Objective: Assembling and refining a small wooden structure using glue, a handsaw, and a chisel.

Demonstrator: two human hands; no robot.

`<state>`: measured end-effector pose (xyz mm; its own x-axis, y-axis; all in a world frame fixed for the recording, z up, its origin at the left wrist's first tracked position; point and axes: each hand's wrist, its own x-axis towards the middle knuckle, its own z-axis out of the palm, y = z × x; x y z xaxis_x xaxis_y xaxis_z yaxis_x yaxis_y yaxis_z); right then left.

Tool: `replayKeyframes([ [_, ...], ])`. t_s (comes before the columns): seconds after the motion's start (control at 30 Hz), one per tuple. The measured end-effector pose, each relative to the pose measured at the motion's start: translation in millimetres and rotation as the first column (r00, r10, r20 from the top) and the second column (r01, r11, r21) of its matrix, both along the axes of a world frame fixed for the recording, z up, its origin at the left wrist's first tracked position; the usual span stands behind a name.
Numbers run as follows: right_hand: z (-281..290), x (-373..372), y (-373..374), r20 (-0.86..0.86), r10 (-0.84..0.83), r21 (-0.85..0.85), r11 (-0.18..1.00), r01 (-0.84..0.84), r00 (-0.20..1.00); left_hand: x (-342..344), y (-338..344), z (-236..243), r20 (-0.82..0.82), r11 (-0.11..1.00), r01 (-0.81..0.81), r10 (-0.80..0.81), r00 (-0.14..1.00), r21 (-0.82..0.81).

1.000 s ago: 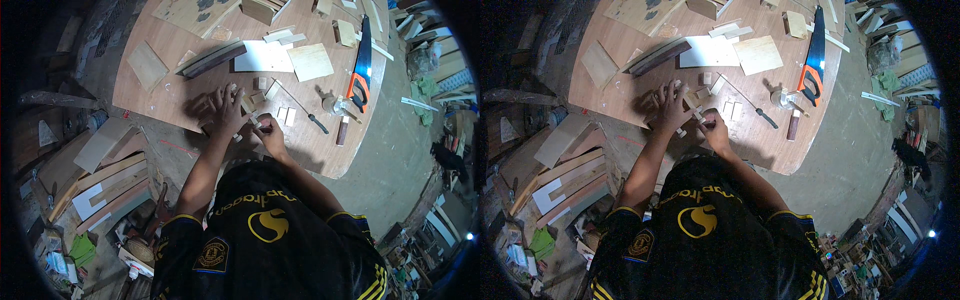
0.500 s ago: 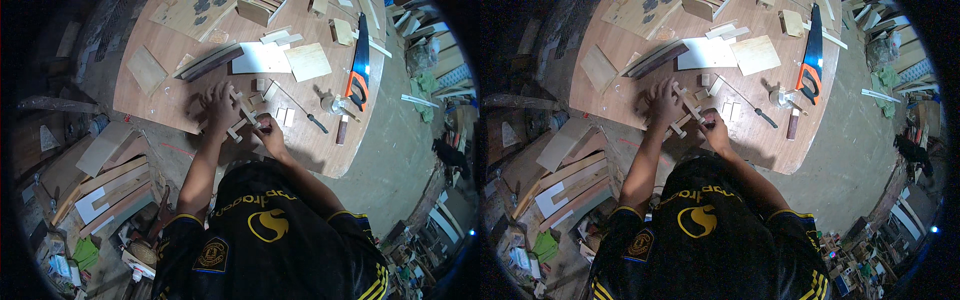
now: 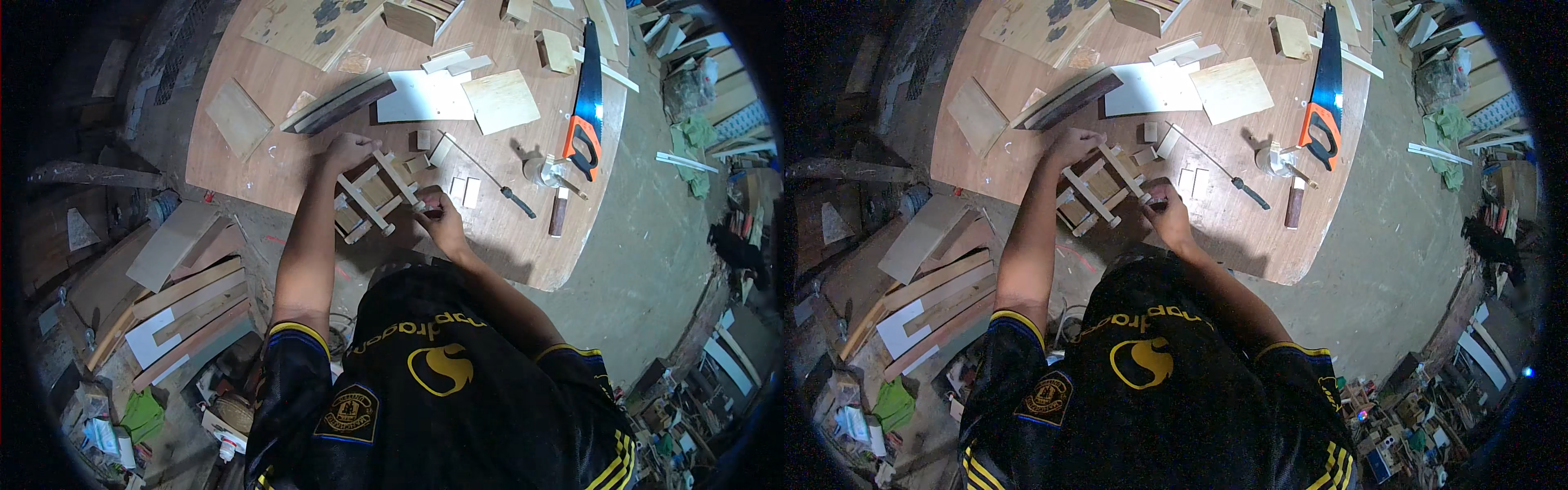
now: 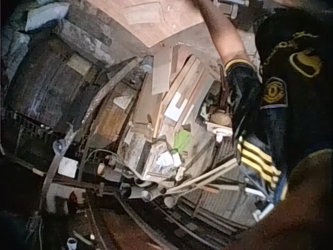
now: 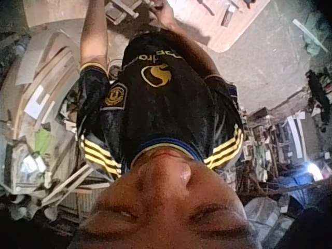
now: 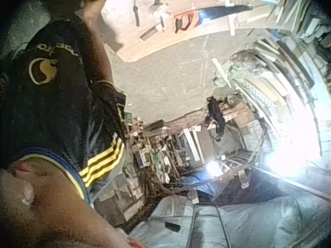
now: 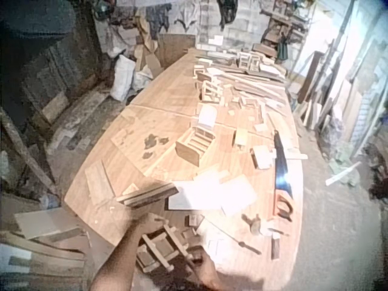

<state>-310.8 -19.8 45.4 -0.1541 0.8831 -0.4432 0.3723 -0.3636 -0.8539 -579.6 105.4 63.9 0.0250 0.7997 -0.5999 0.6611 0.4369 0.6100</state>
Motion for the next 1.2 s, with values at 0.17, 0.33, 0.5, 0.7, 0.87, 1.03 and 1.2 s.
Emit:
replayKeyframes([
  [0.17,-0.2,-1.1,-0.6,-0.006,0.002,0.016,1.000,-0.002,1.000,-9.5,-1.3,-10.9,0.095,0.999,-0.022,0.025,0.995,-0.036],
  [0.33,-4.2,-0.1,-1.4,0.028,-0.005,0.019,1.000,0.004,1.000,-4.4,-1.2,-4.2,0.093,1.000,0.003,-0.001,0.996,-0.021],
  [0.5,-6.0,-0.3,-1.9,0.004,-0.004,0.076,0.997,0.003,1.000,-2.1,-1.9,2.9,0.077,1.000,0.018,-0.020,0.997,0.015],
  [0.7,2.8,0.1,1.1,0.011,0.006,0.045,0.999,-0.007,1.000,-2.3,-1.5,2.4,0.049,0.998,-0.003,-0.001,0.999,0.065],
  [0.87,2.3,0.6,0.1,0.008,0.014,0.039,0.999,-0.014,1.000,-9.1,-3.9,-5.5,0.057,0.990,-0.005,-0.003,0.998,0.141],
  [1.03,-2.8,1.4,0.6,0.036,0.007,0.061,0.998,-0.009,0.999,-7.6,-4.4,-5.1,0.068,0.995,-0.035,0.029,0.997,0.094],
  [1.2,4.1,-1.3,2.7,0.045,0.031,0.039,0.999,-0.033,0.999,-12.3,-6.6,-6.9,0.045,0.997,-0.068,0.067,0.997,0.022],
])
